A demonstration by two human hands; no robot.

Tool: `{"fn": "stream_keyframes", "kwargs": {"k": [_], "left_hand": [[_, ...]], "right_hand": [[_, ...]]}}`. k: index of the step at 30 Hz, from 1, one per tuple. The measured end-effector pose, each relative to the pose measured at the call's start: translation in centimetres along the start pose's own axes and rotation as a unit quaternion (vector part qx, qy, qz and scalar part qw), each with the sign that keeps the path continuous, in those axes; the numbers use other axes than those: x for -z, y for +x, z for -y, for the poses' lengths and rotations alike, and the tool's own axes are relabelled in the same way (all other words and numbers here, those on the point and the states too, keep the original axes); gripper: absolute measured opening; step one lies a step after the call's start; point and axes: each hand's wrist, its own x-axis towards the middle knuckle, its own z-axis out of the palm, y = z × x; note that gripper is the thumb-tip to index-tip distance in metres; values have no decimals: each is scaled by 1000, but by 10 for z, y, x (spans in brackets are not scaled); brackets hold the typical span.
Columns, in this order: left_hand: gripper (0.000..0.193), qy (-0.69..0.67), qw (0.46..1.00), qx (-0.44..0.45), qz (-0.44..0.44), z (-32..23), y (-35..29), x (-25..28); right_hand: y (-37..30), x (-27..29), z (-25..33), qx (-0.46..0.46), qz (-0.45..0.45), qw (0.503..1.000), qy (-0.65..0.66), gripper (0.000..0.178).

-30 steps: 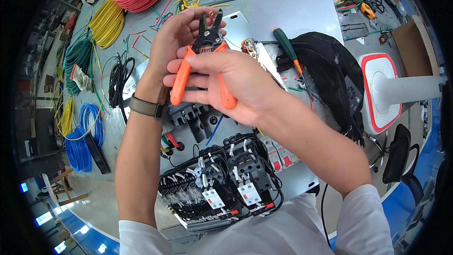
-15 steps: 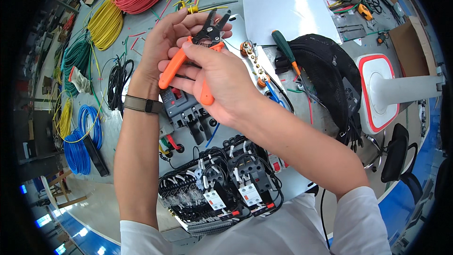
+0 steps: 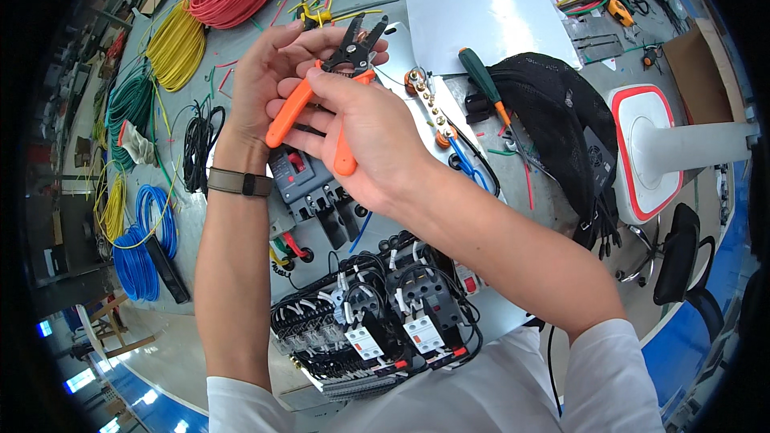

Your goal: The person strips and connects multiple colored wires to circuit breakers and terminal blocks in an electrical panel. They use wire strippers and pliers to prepare wire ends and secure connections.

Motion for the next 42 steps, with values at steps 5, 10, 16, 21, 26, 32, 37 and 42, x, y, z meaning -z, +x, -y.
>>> {"fn": "stream_keyframes", "kwargs": {"k": [5,10,16,21,26,32,37,42], "left_hand": [[78,16,1000,9,10,0,0,4],[78,33,999,-2,23,0,-1,2],[76,30,999,0,20,0,-2,2],[76,28,999,-3,32,1,0,5],[77,32,999,-4,31,1,-1,5],[66,17,999,-9,25,2,-1,5],[59,31,999,-20,14,2,-2,5],[48,79,996,-10,-48,-1,-3,0]], "right_hand": [[2,2,-2,-3,-4,1000,10,27],[3,0,-4,-1,-18,1000,13,27],[4,-2,-6,2,-9,999,39,24],[5,-4,-8,-1,-13,998,56,24],[5,-3,-9,3,-8,998,57,25],[3,-1,-6,4,4,999,41,25],[1,0,-4,-3,-14,1000,16,25],[1,6,-5,6,8,1000,-6,23]]}}
